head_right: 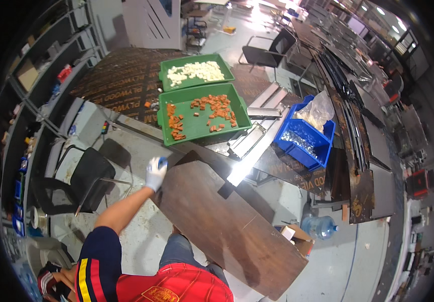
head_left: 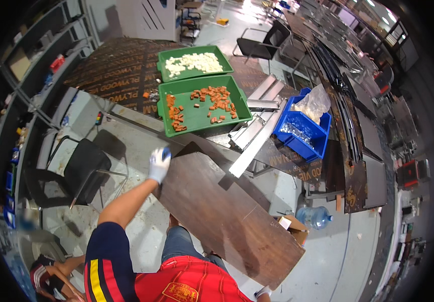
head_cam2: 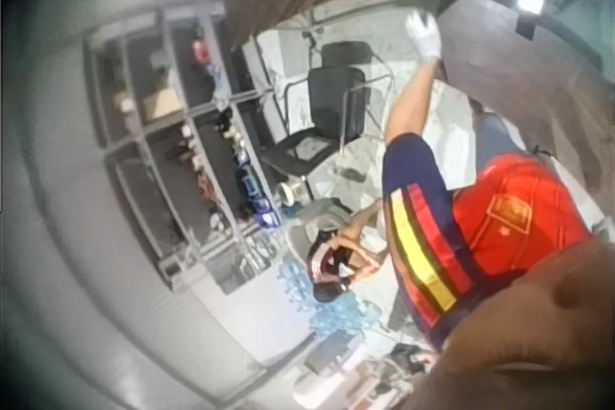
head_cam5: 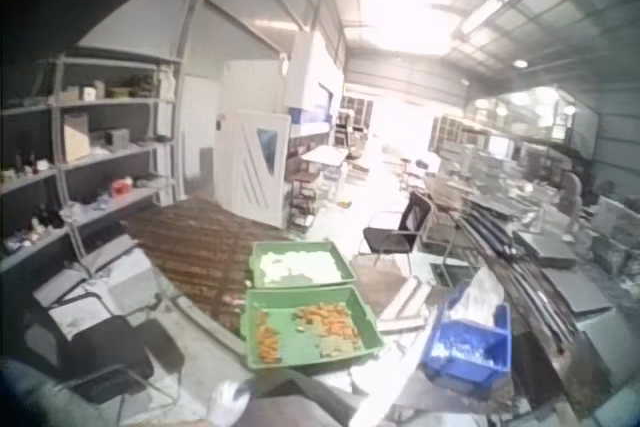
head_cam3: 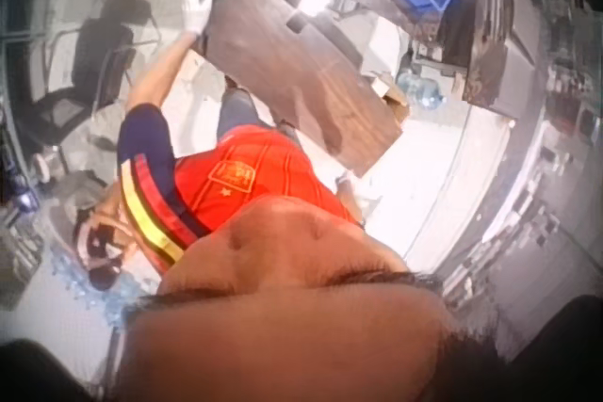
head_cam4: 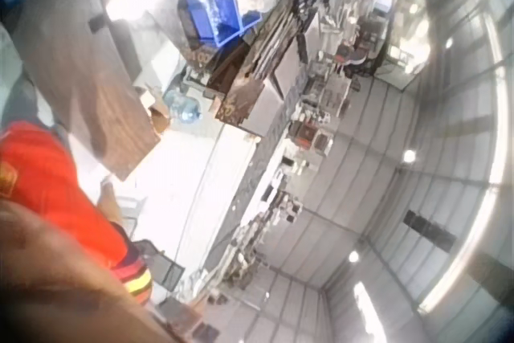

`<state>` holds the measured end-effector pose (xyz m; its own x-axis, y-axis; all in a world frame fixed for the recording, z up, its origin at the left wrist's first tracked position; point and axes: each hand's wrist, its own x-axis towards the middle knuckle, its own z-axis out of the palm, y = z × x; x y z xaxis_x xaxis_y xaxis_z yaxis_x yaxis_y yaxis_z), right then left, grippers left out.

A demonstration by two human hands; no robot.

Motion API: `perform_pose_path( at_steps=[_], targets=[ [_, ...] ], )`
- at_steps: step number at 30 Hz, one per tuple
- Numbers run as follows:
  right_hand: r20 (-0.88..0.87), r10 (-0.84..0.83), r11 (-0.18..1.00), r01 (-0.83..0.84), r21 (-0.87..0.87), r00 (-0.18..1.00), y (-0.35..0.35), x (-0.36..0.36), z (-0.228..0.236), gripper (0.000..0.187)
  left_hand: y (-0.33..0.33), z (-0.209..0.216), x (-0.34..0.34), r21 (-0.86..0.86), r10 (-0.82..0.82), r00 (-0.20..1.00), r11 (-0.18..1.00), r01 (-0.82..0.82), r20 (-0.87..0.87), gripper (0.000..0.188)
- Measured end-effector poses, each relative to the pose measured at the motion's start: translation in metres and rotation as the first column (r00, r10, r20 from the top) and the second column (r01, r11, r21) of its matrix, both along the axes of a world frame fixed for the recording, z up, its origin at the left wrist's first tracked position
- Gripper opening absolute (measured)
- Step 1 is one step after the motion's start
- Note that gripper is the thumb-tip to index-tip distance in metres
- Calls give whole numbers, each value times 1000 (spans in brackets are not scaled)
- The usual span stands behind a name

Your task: The person places a large metal panel on a workbench, then uses a caulking gun to apply sealant along the edges. They insert small spacers between panels and press the panels together to join them. The person repeats this process on multiple edges of the panels.

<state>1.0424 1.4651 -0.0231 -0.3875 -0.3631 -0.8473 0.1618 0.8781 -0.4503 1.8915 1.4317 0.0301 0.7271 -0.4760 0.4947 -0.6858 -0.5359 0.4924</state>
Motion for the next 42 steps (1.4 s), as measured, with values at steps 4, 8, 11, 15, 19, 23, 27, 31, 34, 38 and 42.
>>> perform_pose_path(
  at_steps=[4, 8, 11, 15, 19, 23, 27, 31, 34, 38, 42],
  targets=[
    [-9, 276, 934, -266, 238, 961, 105, 68, 32, 53, -106, 5, 139, 365, -190, 982, 915, 175, 6, 38],
    [31, 512, 838, -507, 203, 859, 130, 165, 44, 57, -173, -6, 205, 778, -424, 903, 590, 213, 74, 42],
    [8, 591, 796, -585, 154, 807, 126, 207, 46, 59, -199, -15, 216, 913, -421, 906, 347, 214, -52, 44],
    [-53, 599, 799, -592, 102, 799, 115, 227, 38, 63, -215, -26, 217, 879, -317, 948, 443, 179, -33, 32],
    [-71, 471, 882, -471, 23, 879, 104, 230, 26, 60, -215, -31, 229, 881, -372, 927, 425, 208, -40, 29],
    [-102, 450, 892, -452, 3, 887, 112, 235, 26, 61, -207, -40, 235, 811, -324, 942, 526, 257, -89, 31],
    [-120, 567, 822, -550, 149, 815, 132, 243, 31, 63, -205, -46, 235, 545, -232, 964, 795, 267, -134, 30],
    [-105, 537, 844, -528, 96, 837, 138, 254, 24, 59, -202, -34, 229, 110, -63, 890, 986, 126, -451, 25],
    [-107, 540, 841, -539, 45, 835, 131, 261, 12, 56, -171, -25, 194, -95, -9, 667, 991, -92, -745, 32],
    [-173, 568, 812, -582, -36, 804, 124, 262, 6, 54, -86, -38, 58, -350, -248, 437, 921, -169, -865, 25],
    [-15, 397, 912, -396, -106, 918, 144, 246, 10, 59, 17, -68, -161, -78, -72, -41, 984, 159, -997, 19]
  ],
)
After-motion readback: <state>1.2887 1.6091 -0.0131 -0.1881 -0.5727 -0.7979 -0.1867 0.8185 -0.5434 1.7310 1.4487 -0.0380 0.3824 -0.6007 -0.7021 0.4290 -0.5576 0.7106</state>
